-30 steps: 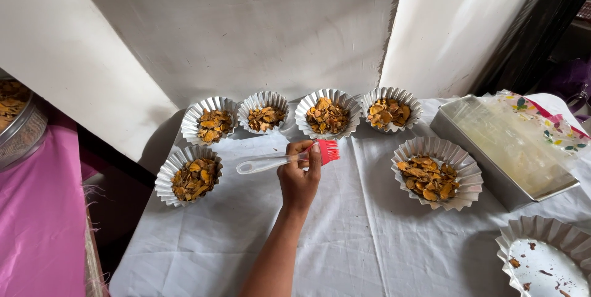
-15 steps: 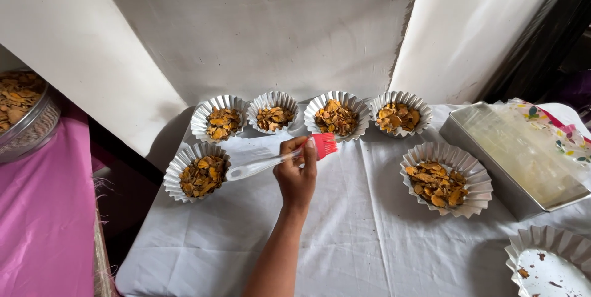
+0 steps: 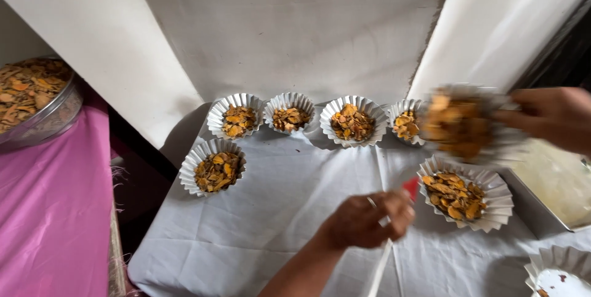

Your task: Brushing snacks in paper cups with a liquid and then packaging them into small plastic bags.

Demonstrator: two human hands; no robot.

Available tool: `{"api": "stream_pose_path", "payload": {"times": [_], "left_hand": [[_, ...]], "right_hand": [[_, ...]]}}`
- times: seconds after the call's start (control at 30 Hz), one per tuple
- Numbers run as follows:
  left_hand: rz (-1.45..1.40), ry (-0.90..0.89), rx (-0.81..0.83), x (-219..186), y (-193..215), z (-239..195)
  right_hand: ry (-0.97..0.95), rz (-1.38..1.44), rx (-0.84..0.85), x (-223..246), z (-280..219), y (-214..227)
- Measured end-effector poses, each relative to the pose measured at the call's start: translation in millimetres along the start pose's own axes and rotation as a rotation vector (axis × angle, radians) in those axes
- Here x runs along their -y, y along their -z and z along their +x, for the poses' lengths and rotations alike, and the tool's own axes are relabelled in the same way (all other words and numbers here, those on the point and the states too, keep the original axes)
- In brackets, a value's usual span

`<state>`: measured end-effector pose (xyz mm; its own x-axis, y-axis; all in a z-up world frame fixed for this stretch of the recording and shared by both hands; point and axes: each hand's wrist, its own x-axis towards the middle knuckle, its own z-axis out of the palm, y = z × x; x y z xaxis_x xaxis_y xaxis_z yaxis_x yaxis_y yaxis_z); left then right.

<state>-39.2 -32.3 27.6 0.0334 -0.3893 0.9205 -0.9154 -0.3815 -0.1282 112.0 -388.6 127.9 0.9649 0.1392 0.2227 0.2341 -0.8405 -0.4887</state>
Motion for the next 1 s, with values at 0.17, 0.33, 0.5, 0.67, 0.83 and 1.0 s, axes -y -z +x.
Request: {"api": "stream_pose_path", "payload": {"times": [0.17, 0.33, 0.5, 0.67, 0.83, 1.0], "left_hand": [[0.052, -0.284, -0.015, -26.1, 22.5, 31.8], [0.070, -0.247, 0.029, -35.9, 14.9, 15.3], [0.067, -0.256, 0.042, -31.2, 13.5, 10.4], [-0.062, -0.152, 0.050, -28.0, 24.3, 19.3], [-0.116, -0.002, -0.085, -13.7, 21.1, 12.6], [-0.122, 0.188, -0.243, 14.4, 18.4, 6.2]], "right_hand": [[0.062, -0.130, 0.354, 152.4, 39.9, -123.7], [0.103, 0.063, 0.628, 228.6, 15.6, -203.2], [-0.030, 0.320, 0.751, 249.5, 0.0, -236.0], [-0.142, 0.530, 0.773, 244.4, -3.5, -221.8], [0.099, 0.210, 0.575, 177.4, 6.3, -160.4], [0.018, -0.221, 0.519, 135.2, -33.5, -66.8]]}}
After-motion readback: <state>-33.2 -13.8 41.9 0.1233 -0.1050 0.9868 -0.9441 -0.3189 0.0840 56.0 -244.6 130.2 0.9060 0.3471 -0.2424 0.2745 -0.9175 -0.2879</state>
